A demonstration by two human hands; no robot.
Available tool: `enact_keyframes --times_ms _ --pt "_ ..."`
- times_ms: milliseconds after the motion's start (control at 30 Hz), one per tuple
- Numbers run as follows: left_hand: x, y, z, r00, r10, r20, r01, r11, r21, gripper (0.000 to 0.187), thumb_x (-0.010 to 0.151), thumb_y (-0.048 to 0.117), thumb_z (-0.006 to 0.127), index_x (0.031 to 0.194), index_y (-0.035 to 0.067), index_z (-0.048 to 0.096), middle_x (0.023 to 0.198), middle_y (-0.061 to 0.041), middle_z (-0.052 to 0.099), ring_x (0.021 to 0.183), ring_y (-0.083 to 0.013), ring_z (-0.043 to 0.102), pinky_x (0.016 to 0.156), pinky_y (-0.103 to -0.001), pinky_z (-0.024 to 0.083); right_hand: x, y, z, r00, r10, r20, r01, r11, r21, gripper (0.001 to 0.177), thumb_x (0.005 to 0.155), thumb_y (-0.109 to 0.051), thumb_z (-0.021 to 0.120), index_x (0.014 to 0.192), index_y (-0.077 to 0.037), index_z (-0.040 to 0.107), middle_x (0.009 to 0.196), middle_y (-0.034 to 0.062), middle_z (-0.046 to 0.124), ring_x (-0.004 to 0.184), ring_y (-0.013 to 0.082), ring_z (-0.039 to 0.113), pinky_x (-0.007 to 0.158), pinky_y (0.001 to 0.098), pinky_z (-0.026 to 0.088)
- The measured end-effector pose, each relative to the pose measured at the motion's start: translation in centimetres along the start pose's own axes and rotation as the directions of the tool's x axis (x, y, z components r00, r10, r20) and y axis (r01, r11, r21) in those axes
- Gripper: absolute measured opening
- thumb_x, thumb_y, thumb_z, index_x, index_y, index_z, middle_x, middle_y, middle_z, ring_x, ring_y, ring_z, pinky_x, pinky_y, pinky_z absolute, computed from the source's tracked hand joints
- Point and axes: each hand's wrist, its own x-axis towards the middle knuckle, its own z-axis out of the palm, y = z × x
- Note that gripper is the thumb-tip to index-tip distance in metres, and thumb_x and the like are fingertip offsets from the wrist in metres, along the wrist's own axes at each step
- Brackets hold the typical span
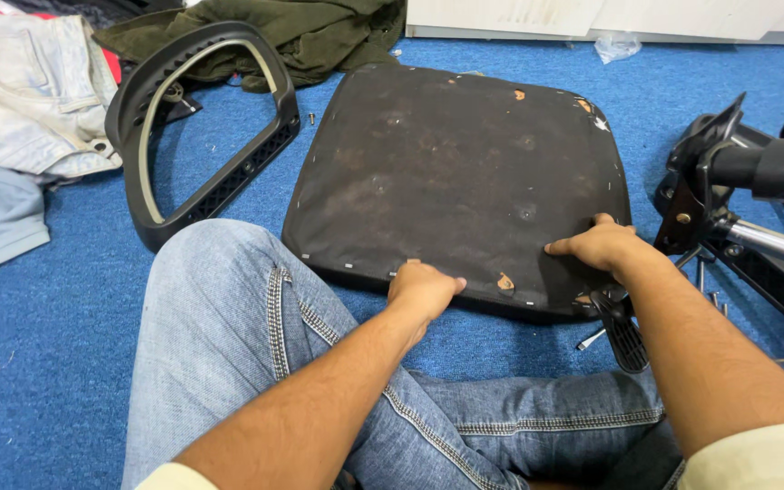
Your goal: The person sits on the floor and attempts to attach a chair base to a seat cushion, then aligns and fastens a plastic frame to the underside of the cushion using screws and a screwdriver.
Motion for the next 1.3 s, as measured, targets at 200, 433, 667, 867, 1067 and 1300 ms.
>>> enact_keyframes --times_ms 200,433,667,867,1067,1300 --pt "4.2 2.7 -3.0 0.875 -0.277 0.397 0.138 0.929 0.344 0.042 0.086 0.033 0.081 0.114 0.003 0.073 0.106 -0.021 0.068 0.095 -0.0315 0.069 0.072 -0.041 0.063 -1.6 -1.5 -0.3 0.999 -0.006 -0.035 0.006 1.0 0.012 0.099 0.073 -0.045 0.088 0.153 -0.007 0.043 0.155 0.0267 0.034 0.131 0.0469 0.054 0.102 0.0533 0.054" --pt "16.1 6.5 -19.1 0.992 -0.114 0.056 0.032 0.651 0.758 0.038 0.094 0.039 0.074 0.103 0.004 0.082 0.092 -0.006 0.081 0.071 -0.0201 0.074 0.062 -0.037 0.057 -6.3 -3.0 2.5 0.899 -0.357 -0.254 0.387 0.919 0.079 0.048 0.087 -0.03 0.074 0.13 -0.01 0.071 0.142 0.0238 0.061 0.125 0.0365 0.065 0.108 0.0408 0.05" --pt "20.6 1.1 -25.1 0.883 -0.456 -0.114 0.399 0.601 0.692 0.055 0.097 0.041 0.07 0.132 0.001 0.06 0.126 -0.016 0.068 0.098 -0.0352 0.071 0.083 -0.052 0.059 -3.7 -2.3 2.2 0.911 -0.313 -0.267 0.349 0.932 0.098 0.077 0.079 -0.014 0.079 0.146 0.004 0.045 0.139 0.0306 0.055 0.127 0.0409 0.055 0.103 0.0418 0.045" --pt "20.9 0.4 -21.5 0.742 -0.668 0.055 0.503 0.608 0.614 0.055 0.107 0.036 0.048 0.14 -0.007 0.054 0.128 -0.03 0.069 0.109 -0.0405 0.072 0.084 -0.054 0.06 0.5 -0.9 -2.1 0.999 -0.004 0.052 0.002 1.0 0.023 0.074 0.092 -0.037 0.073 0.146 0.012 0.061 0.143 0.0313 0.066 0.129 0.0438 0.063 0.108 0.0525 0.05" --pt "19.2 1.3 -21.6 0.709 -0.685 0.17 0.578 0.702 0.416 0.056 0.105 0.041 0.047 0.141 -0.001 0.053 0.136 -0.024 0.063 0.123 -0.0438 0.065 0.09 -0.059 0.057 -0.5 -2.3 -2.3 0.986 0.117 0.121 -0.145 0.957 0.251 0.069 0.091 -0.045 0.07 0.144 -0.002 0.059 0.145 0.0237 0.062 0.133 0.0426 0.055 0.11 0.0589 0.042" --pt "20.9 1.3 -22.7 0.858 -0.514 0.013 0.467 0.79 0.396 0.054 0.1 0.04 0.06 0.142 0.006 0.056 0.144 -0.016 0.06 0.134 -0.0349 0.059 0.106 -0.055 0.048 -3.1 -3.1 -1.7 0.91 0.214 0.355 -0.376 0.785 0.492 0.077 0.095 -0.048 0.058 0.155 -0.002 0.042 0.158 0.0268 0.047 0.142 0.0475 0.045 0.117 0.069 0.032"
